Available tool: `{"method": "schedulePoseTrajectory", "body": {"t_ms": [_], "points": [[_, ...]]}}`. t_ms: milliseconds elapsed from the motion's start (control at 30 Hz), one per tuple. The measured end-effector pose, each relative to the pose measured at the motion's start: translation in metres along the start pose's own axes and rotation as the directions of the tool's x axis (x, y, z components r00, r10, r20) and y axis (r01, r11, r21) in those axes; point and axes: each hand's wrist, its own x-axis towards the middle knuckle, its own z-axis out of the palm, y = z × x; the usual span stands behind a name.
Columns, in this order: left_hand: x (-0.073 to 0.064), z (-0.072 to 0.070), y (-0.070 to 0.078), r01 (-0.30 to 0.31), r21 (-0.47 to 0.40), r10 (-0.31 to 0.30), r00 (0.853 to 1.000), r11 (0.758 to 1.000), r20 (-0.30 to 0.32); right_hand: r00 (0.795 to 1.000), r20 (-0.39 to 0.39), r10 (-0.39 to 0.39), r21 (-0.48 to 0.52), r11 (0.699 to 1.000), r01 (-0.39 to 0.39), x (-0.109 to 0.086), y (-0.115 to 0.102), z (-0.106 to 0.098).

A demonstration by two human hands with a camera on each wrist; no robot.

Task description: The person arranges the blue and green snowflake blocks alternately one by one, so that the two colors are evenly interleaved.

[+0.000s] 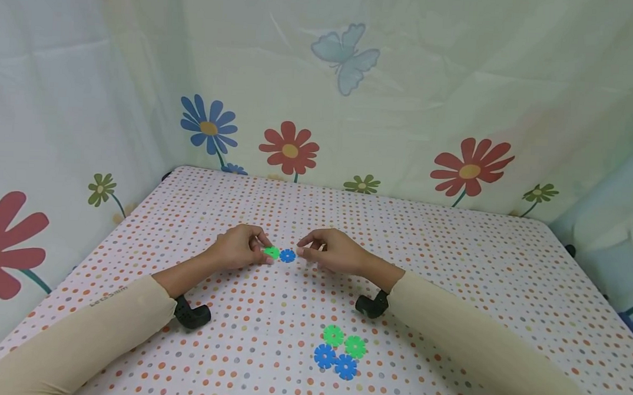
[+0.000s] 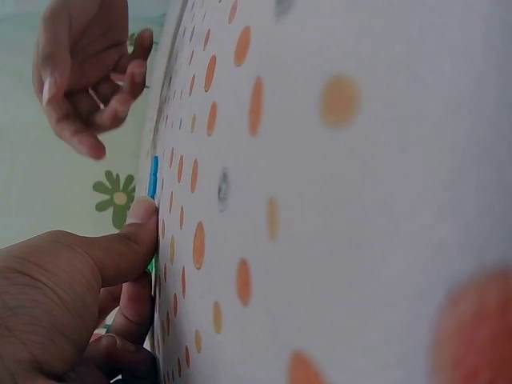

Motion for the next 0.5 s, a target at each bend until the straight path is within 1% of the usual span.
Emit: {"method": "schedulePoseTrajectory", "body": {"t_ms": [100, 233, 333, 500], "points": [[0.000, 0.000, 0.000, 0.010, 0.018, -0.010, 1.000, 1.000, 0.000, 0.999, 0.025, -0.023, 0.017, 1.000, 0.022, -0.014, -0.003, -0.002], [0.000, 0.000, 0.001, 0.023, 0.031, -0.023, 1.000, 0.999, 0.006, 0.995, 0.077, -0.068, 0.021, 0.998, 0.067, -0.038, -0.009, -0.001], [0.000, 0.000, 0.001, 0.021, 0.027, -0.022, 1.000, 0.999, 0.011, 0.990, 0.108, -0.095, -0.002, 0.995, 0.096, -0.058, -0.013, 0.002], [0.000, 0.000, 0.001, 0.015, 0.026, -0.016, 1.000, 1.000, 0.021, 0.982, 0.144, -0.124, -0.002, 0.992, 0.125, -0.091, -0.017, 0.003]]}}
